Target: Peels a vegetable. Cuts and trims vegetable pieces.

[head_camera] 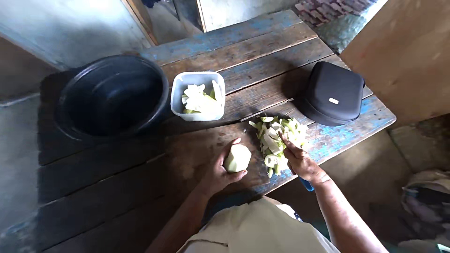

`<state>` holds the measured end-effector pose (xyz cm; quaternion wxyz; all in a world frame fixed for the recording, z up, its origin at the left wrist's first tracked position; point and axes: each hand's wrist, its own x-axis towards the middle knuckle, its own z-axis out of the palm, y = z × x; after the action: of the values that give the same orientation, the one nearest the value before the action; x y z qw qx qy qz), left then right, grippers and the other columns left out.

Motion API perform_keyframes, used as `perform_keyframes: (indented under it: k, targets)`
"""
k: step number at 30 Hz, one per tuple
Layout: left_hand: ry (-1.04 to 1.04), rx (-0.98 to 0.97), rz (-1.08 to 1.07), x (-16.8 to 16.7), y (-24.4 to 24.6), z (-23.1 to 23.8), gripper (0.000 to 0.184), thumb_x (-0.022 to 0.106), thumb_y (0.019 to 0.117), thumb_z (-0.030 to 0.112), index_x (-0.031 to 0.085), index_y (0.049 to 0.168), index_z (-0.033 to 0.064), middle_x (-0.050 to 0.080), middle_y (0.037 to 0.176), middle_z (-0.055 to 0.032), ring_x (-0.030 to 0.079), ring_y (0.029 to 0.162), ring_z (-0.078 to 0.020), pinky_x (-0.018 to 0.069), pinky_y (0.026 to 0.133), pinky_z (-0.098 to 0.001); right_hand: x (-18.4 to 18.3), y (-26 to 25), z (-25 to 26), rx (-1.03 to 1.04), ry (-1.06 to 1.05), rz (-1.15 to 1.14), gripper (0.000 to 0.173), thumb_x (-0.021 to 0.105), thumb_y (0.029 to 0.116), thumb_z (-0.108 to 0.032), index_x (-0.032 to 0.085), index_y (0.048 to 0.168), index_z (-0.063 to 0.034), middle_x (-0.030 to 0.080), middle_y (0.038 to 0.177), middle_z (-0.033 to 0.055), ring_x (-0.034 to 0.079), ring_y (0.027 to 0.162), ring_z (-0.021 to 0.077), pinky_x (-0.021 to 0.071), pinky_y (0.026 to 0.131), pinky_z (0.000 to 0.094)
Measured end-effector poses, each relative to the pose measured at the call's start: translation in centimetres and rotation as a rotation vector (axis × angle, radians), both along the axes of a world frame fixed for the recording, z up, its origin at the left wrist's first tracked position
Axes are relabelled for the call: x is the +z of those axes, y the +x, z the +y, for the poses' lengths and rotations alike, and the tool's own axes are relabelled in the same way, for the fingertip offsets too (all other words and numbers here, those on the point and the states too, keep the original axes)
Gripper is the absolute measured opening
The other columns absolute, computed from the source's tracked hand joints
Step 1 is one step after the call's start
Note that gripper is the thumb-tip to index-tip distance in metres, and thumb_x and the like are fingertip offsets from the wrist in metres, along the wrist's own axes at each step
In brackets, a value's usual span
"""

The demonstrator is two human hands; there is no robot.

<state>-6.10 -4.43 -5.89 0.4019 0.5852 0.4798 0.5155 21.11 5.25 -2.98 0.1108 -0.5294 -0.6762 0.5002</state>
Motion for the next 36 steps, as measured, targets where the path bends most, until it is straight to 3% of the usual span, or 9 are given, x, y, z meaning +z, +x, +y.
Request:
perform_keyframes:
  k: [4, 9, 14, 19, 23, 27, 30, 33, 36]
  targets:
    - [-0.082, 0.152, 0.034, -3.1, -2.3, -1.6, 0.082, 0.083, 0.0786, 0.025, 0.045, 0.143, -0.0078, 0.062, 0.132, -0.0164, 0.063, 0.117, -0.0109, 0.0521, 0.102, -0.0277, 0.4, -1.3, 0.0, -0.078, -0.076, 0.023, 0.048, 0.033, 0.1107, -0.018, 0.039, 0.158, -0.0203, 0.051, 0.076, 0.0012, 0.044, 0.047, 0.0078, 0.0427, 0.045, 0.0250]
    - [-0.149, 0.191, -0.116, -3.0, -3.3, -2.2, 0.080, 0.083, 0.0797, 0.020, 0.041, 0.143, -0.0056, 0.062, 0.129, -0.0145, 0.064, 0.114, -0.0124, 0.0551, 0.099, -0.0294, 0.3, -3.4, -0.5, -0.273, -0.106, -0.016, 0.042, 0.035, 0.1115, -0.019, 0.046, 0.148, -0.0033, 0.055, 0.080, 0.0028, 0.044, 0.047, 0.0063, 0.0421, 0.043, 0.0227]
    - [-0.174, 0.119, -0.151, -1.3, -4.8, -1.6, 0.042, 0.051, 0.1015, 0.022, 0.056, 0.135, -0.0027, 0.067, 0.123, -0.0132, 0.065, 0.112, -0.0142, 0.0524, 0.099, -0.0331, 0.2, -4.7, -1.4, -0.270, 0.043, -0.004, 0.048, 0.044, 0.1090, -0.013, 0.039, 0.157, -0.0100, 0.072, 0.097, 0.0080, 0.051, 0.046, 0.0079, 0.0462, 0.044, 0.0256]
    - [-0.168, 0.014, -0.073, 0.5, -6.6, -0.8, 0.026, 0.064, 0.0973, 0.013, 0.067, 0.118, -0.0036, 0.070, 0.114, -0.0110, 0.066, 0.104, -0.0080, 0.0529, 0.096, -0.0255, 0.5, -5.8, -3.1, -0.434, -0.062, 0.223, 0.048, 0.035, 0.1103, -0.012, 0.036, 0.158, -0.0079, 0.060, 0.081, 0.0039, 0.049, 0.044, 0.0086, 0.0459, 0.039, 0.0243]
    - [-0.249, -0.093, 0.075, 1.9, -7.8, 1.0, 0.016, 0.066, 0.0976, 0.011, 0.070, 0.107, -0.0012, 0.069, 0.103, -0.0082, 0.064, 0.095, -0.0075, 0.0520, 0.090, -0.0269, 1.1, -6.3, -4.1, -0.567, -0.226, 0.413, 0.040, 0.029, 0.1122, -0.019, 0.043, 0.147, -0.0033, 0.057, 0.074, 0.0005, 0.047, 0.044, 0.0052, 0.0424, 0.039, 0.0200]
    - [-0.226, -0.126, 0.310, 2.6, -7.7, 2.9, 0.013, 0.064, 0.0987, 0.009, 0.070, 0.098, -0.0023, 0.069, 0.093, -0.0121, 0.065, 0.087, -0.0161, 0.0535, 0.085, -0.0356, 1.7, -5.9, -4.6, -0.574, -0.362, 0.570, 0.034, 0.035, 0.1064, -0.005, 0.047, 0.137, 0.0032, 0.062, 0.081, 0.0035, 0.051, 0.049, 0.0032, 0.0442, 0.043, 0.0162]
    - [-0.248, -0.138, 0.513, 4.7, -6.2, 4.2, 0.018, 0.064, 0.1001, 0.013, 0.069, 0.102, -0.0038, 0.068, 0.098, -0.0169, 0.066, 0.091, -0.0242, 0.0531, 0.088, -0.0413, 3.1, -4.7, -4.4, -0.652, -0.440, 0.722, 0.036, 0.025, 0.1087, -0.011, 0.045, 0.137, 0.0001, 0.066, 0.085, 0.0077, 0.061, 0.056, 0.0081, 0.0509, 0.049, 0.0190]
    - [-0.205, -0.119, 0.551, 7.0, -2.2, 5.9, 0.022, 0.068, 0.0978, 0.018, 0.070, 0.099, -0.0045, 0.070, 0.100, -0.0193, 0.067, 0.095, -0.0291, 0.0531, 0.090, -0.0466, 4.0, -2.7, -4.0, -0.653, -0.487, 0.911, 0.044, 0.013, 0.1111, -0.031, 0.042, 0.141, -0.0152, 0.069, 0.084, 0.0097, 0.066, 0.057, 0.0147, 0.0565, 0.051, 0.0255]
    - [-0.152, -0.136, 0.573, 8.0, 3.0, 8.0, 0.027, 0.067, 0.0989, 0.022, 0.069, 0.097, -0.0048, 0.069, 0.099, -0.0192, 0.066, 0.099, -0.0310, 0.0517, 0.092, -0.0490, 4.8, -2.1, -4.8, -0.656, -0.366, 0.875, 0.041, 0.012, 0.1127, -0.033, 0.039, 0.141, -0.0200, 0.066, 0.075, 0.0040, 0.061, 0.047, 0.0113, 0.0536, 0.042, 0.0246]
